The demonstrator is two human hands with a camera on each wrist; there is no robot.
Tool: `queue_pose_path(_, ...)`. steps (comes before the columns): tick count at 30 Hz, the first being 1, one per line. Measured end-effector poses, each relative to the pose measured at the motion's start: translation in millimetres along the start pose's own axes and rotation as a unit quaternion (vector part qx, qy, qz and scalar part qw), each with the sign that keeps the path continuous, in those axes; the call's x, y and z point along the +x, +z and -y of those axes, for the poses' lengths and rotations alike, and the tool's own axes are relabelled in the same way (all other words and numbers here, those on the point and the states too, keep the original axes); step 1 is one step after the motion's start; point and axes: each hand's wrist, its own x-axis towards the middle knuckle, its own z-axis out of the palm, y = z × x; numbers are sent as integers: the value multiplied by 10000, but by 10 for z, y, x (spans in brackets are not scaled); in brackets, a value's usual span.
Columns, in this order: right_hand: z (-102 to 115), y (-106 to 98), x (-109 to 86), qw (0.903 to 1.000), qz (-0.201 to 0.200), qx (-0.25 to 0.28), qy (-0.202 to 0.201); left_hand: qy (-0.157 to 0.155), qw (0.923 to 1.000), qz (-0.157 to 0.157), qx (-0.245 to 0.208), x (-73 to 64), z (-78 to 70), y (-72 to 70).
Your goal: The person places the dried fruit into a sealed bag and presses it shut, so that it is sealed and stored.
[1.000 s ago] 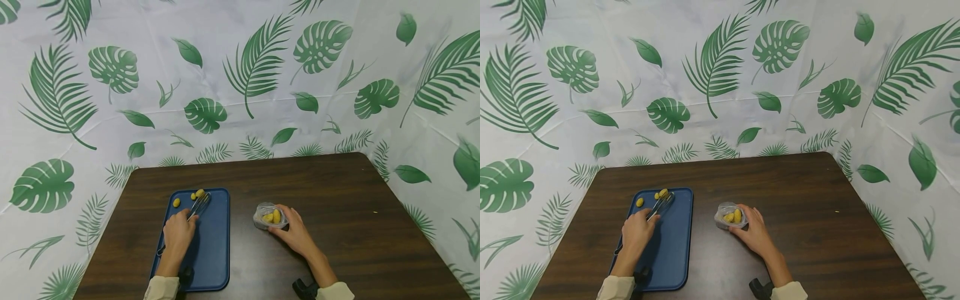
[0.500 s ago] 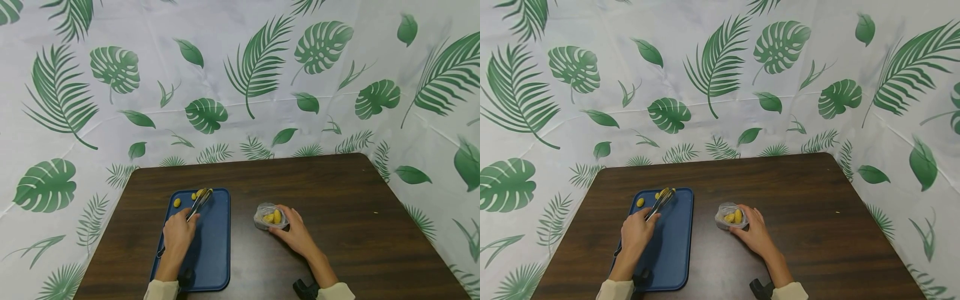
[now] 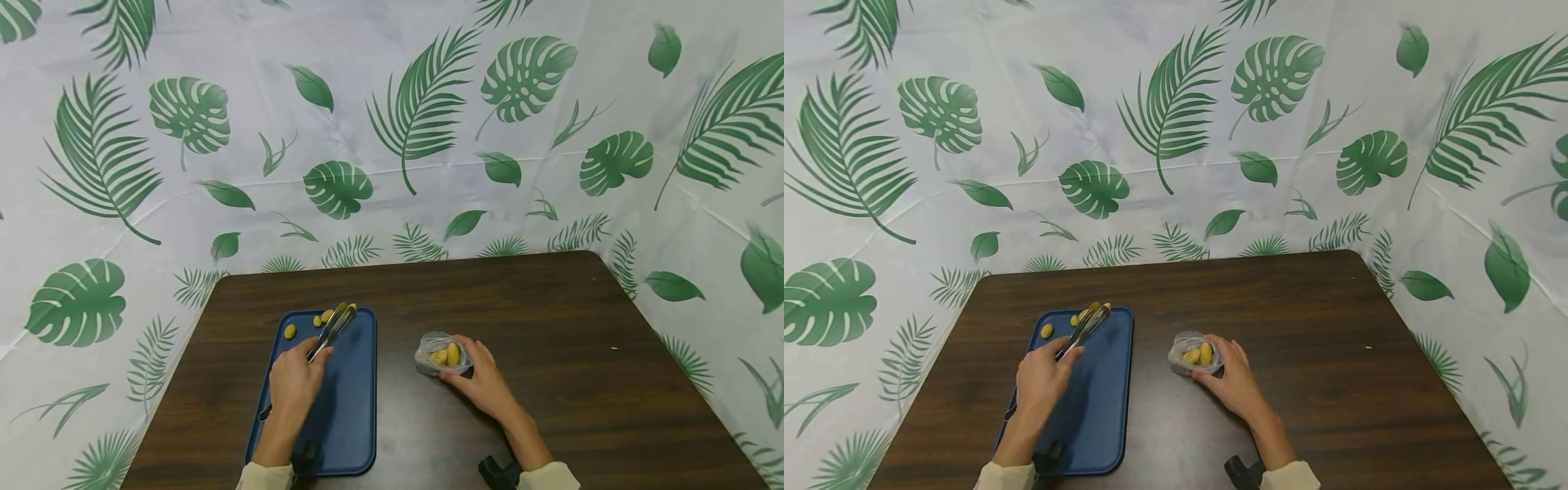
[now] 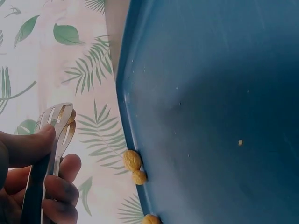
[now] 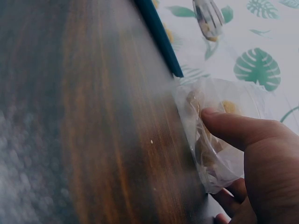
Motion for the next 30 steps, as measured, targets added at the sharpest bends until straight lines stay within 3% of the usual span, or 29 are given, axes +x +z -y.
queue_pose_path(11,4,3,-10,9999,47,7,131,365,9991,-185,-132,-59,-70,31)
queue_pose_path(30,36,-16,-21,9998,18,28,180,647,9975,37,-275,-142,-195,88)
